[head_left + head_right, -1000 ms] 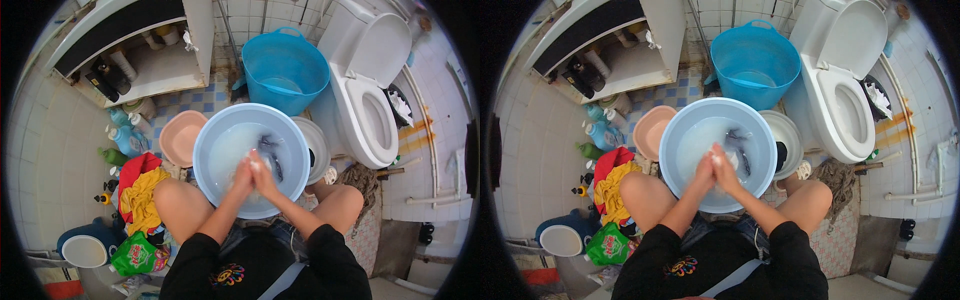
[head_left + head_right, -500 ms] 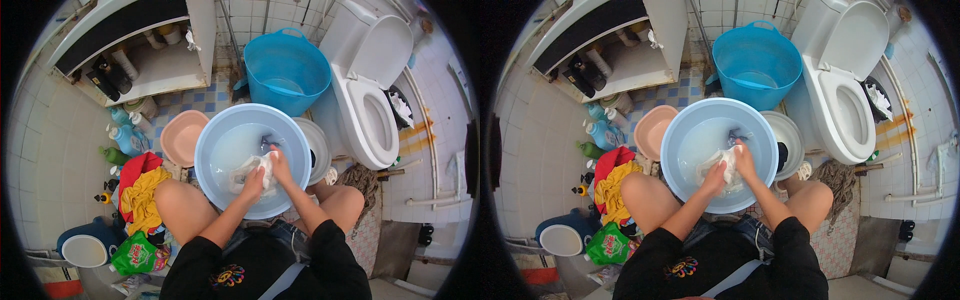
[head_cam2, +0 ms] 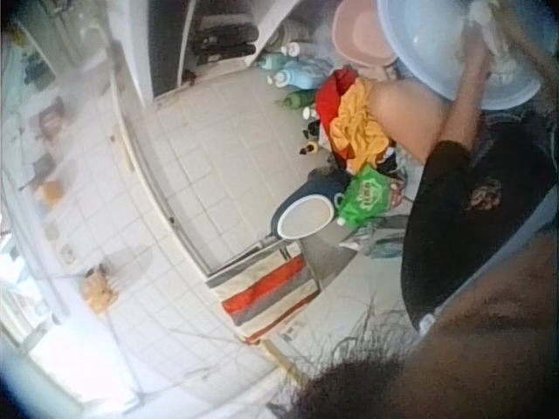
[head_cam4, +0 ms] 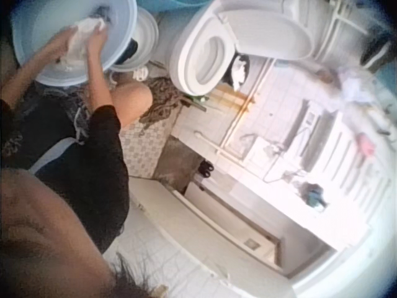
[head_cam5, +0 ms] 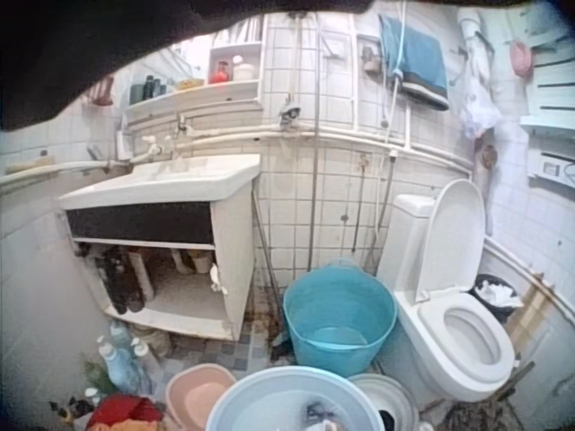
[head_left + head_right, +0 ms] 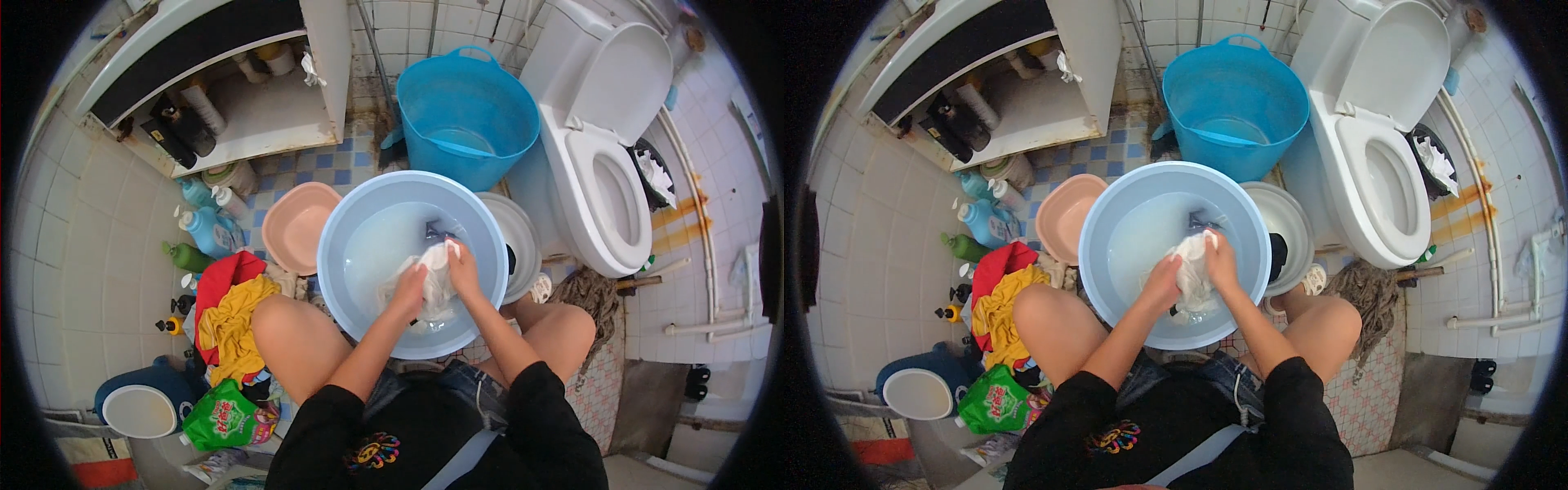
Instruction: The person hand-washes a white shirt in a basin of soapy water, wrings it out, places it into an adjacent container, and then washes a dark sock in the basin.
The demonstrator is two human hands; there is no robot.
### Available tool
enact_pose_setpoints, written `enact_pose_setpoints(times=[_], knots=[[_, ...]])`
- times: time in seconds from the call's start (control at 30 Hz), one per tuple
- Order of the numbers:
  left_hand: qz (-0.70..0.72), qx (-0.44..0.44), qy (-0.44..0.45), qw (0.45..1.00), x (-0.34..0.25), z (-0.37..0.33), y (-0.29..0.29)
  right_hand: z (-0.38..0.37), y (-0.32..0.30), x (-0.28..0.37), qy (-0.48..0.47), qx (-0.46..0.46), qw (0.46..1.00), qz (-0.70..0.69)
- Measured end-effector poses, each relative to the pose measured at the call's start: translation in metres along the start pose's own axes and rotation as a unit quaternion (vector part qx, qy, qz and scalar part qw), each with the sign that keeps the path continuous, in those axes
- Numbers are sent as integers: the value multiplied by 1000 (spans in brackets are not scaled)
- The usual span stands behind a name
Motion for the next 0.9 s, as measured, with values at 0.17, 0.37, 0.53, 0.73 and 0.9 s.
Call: enact_pose_setpoints(times=[0.17,0.37,0.53,0.73,0.9], knots=[[94,-73,74,990,-14,-5,-20,46,47,44,-326,93,937,82],[71,-16,24,997,-5,2,8,1,-4,-11,136,47,989,-34],[115,-87,93,985,-12,-5,-21,50,42,55,-258,53,963,64],[-34,-24,-22,999,9,14,8,3,0,-3,63,24,997,-35],[-177,-72,121,974,10,-20,-48,23,19,40,-89,94,986,107]])
Point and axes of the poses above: each hand's wrist, its own z-axis away from the middle knuckle, its own y-axis out of the palm, x = y × z, the point moved 3 cm from there along -z, towards the middle knuckle, and after that the axes turned 2 degrees about -y, right-handed, at the moved point
